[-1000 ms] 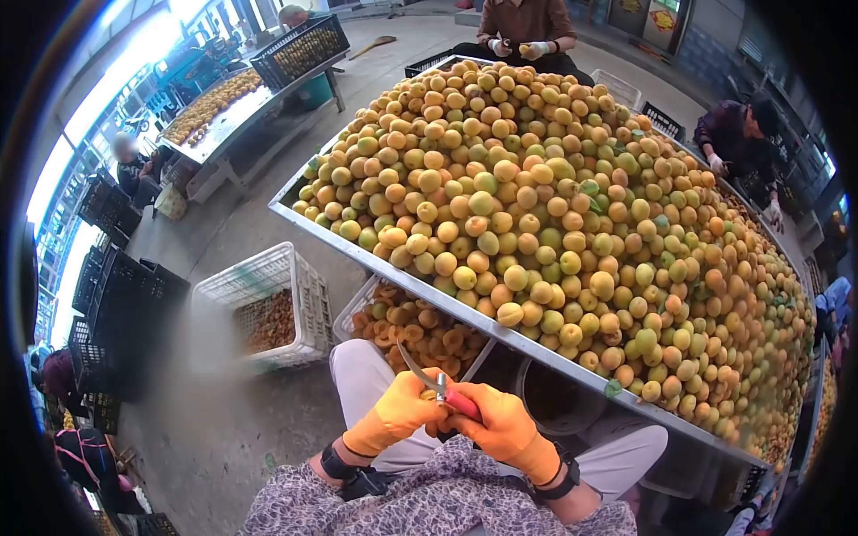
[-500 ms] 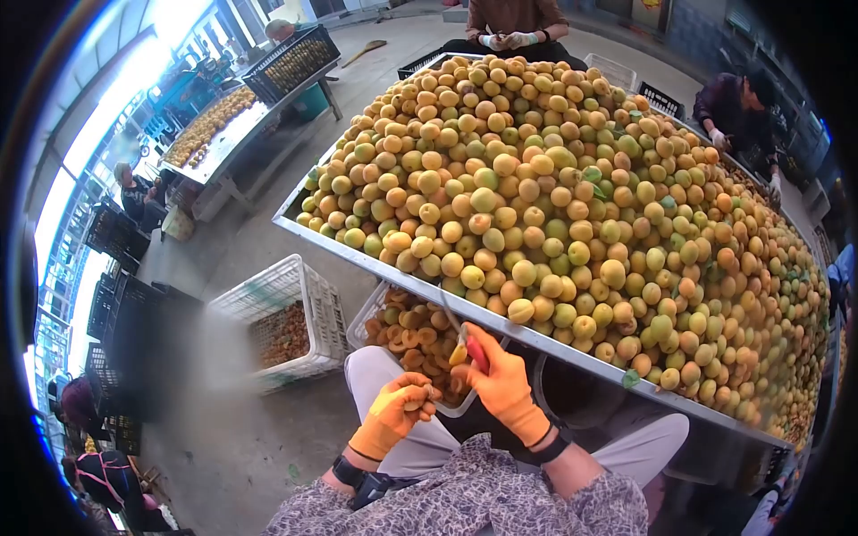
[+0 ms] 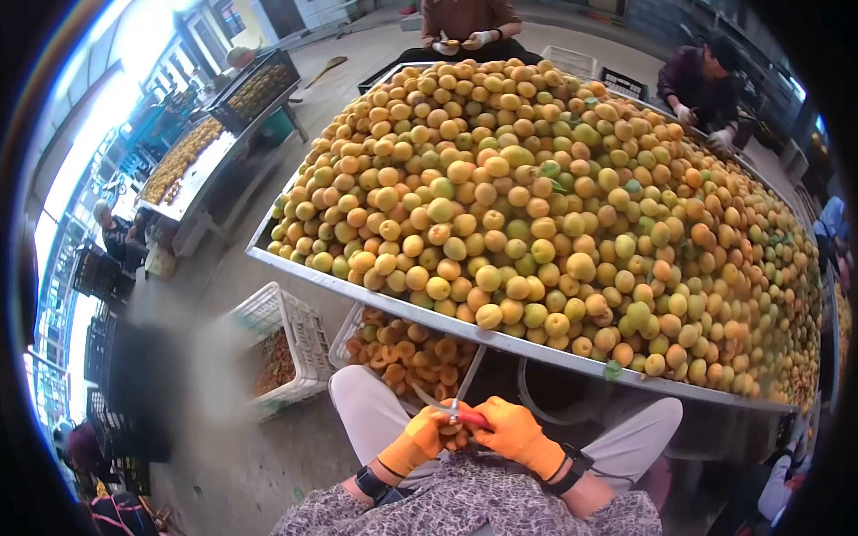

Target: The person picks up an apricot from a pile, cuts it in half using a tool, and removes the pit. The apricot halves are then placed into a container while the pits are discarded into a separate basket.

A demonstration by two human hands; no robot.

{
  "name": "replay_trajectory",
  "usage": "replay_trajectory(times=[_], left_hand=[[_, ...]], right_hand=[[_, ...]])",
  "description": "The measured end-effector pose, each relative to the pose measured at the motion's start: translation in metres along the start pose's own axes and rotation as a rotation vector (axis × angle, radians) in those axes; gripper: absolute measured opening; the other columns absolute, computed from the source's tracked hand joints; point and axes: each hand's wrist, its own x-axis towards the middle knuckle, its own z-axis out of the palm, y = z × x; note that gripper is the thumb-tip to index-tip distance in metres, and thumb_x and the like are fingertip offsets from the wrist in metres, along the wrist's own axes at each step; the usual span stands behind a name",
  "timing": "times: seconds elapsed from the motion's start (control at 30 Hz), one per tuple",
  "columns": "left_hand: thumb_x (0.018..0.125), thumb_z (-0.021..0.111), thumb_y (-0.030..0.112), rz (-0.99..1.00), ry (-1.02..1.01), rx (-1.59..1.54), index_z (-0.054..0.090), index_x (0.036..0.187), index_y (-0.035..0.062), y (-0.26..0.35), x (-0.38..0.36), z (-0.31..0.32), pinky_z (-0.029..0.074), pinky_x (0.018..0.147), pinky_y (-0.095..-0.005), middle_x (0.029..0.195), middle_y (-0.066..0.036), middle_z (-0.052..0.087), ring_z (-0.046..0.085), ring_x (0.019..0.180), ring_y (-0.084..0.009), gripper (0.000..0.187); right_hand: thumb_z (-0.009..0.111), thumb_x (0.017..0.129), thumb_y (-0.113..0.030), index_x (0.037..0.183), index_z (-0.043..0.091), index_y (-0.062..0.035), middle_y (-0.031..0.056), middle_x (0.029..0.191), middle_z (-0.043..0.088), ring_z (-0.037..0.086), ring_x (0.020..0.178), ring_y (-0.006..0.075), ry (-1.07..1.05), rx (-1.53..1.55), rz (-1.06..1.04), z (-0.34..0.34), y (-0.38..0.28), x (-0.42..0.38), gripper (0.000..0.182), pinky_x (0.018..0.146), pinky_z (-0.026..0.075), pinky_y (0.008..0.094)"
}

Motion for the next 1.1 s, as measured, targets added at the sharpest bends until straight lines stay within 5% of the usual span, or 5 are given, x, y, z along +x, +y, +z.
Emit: replay_trajectory(times=[0.3, 0.37, 0.57, 0.97, 1.1], left_hand=[[0.078, 0.071, 0.019, 0.419, 0.609, 0.291, 0.038, 0.136, 0.0109, 0.057, 0.101, -0.099, 0.053, 0.07, -0.0364, 0.113, -0.019, 0.057, 0.062, 0.089, -0.0303, 0.067], [0.071, 0.078, 0.027, 0.311, 1.147, 1.283, 0.021, 0.148, 0.0121, 0.057, 0.106, -0.113, 0.047, 0.095, -0.0428, 0.14, -0.023, 0.038, 0.048, 0.123, -0.0378, 0.097], [0.061, 0.082, 0.044, -0.092, 1.521, 1.506, 0.012, 0.152, 0.022, -0.024, 0.149, -0.145, 0.02, 0.115, -0.0464, 0.15, -0.022, 0.022, 0.021, 0.141, -0.0365, 0.117], [0.072, 0.074, 0.033, 0.014, 1.273, 0.509, 0.042, 0.135, 0.0129, 0.041, 0.226, -0.16, 0.049, 0.088, -0.0461, 0.117, -0.023, 0.059, 0.059, 0.108, -0.034, 0.074], [0.074, 0.072, 0.036, 0.657, 0.997, 1.005, 0.049, 0.128, 0.0121, -0.007, 0.32, -0.187, 0.049, 0.09, -0.0437, 0.114, -0.018, 0.063, 0.061, 0.106, -0.0293, 0.063]], right_hand=[[0.072, 0.074, -0.002, 0.107, 0.067, -0.0081, 0.0094, 0.077, 0.059, 0.06, 0.063, 0.0237, 0.636, -0.208, 0.24, -0.062, 0.039, -0.061, 0.035, 0.057, 0.048, 0.0319], [0.073, 0.074, -0.001, 0.105, 0.066, -0.003, 0.0087, 0.071, 0.057, 0.055, 0.058, 0.019, 0.747, -0.157, 0.219, -0.058, 0.053, -0.072, 0.031, 0.055, 0.044, 0.0288], [0.074, 0.073, -0.004, 0.093, 0.068, -0.0022, 0.0057, 0.069, 0.06, 0.053, 0.058, 0.0124, 0.651, -0.026, 0.375, -0.036, 0.047, -0.083, 0.021, 0.055, 0.043, 0.0277], [0.068, 0.073, -0.001, 0.093, 0.07, 0.0001, -0.004, 0.058, 0.052, 0.046, 0.053, 0.0032, 0.599, 0.264, 0.618, -0.017, 0.034, -0.059, 0.02, 0.049, 0.036, 0.0217], [0.071, 0.077, -0.008, 0.094, 0.069, -0.0009, -0.0053, 0.063, 0.052, 0.043, 0.055, 0.0031, 0.576, 0.149, 0.618, -0.029, 0.025, -0.068, 0.018, 0.052, 0.035, 0.0205]])
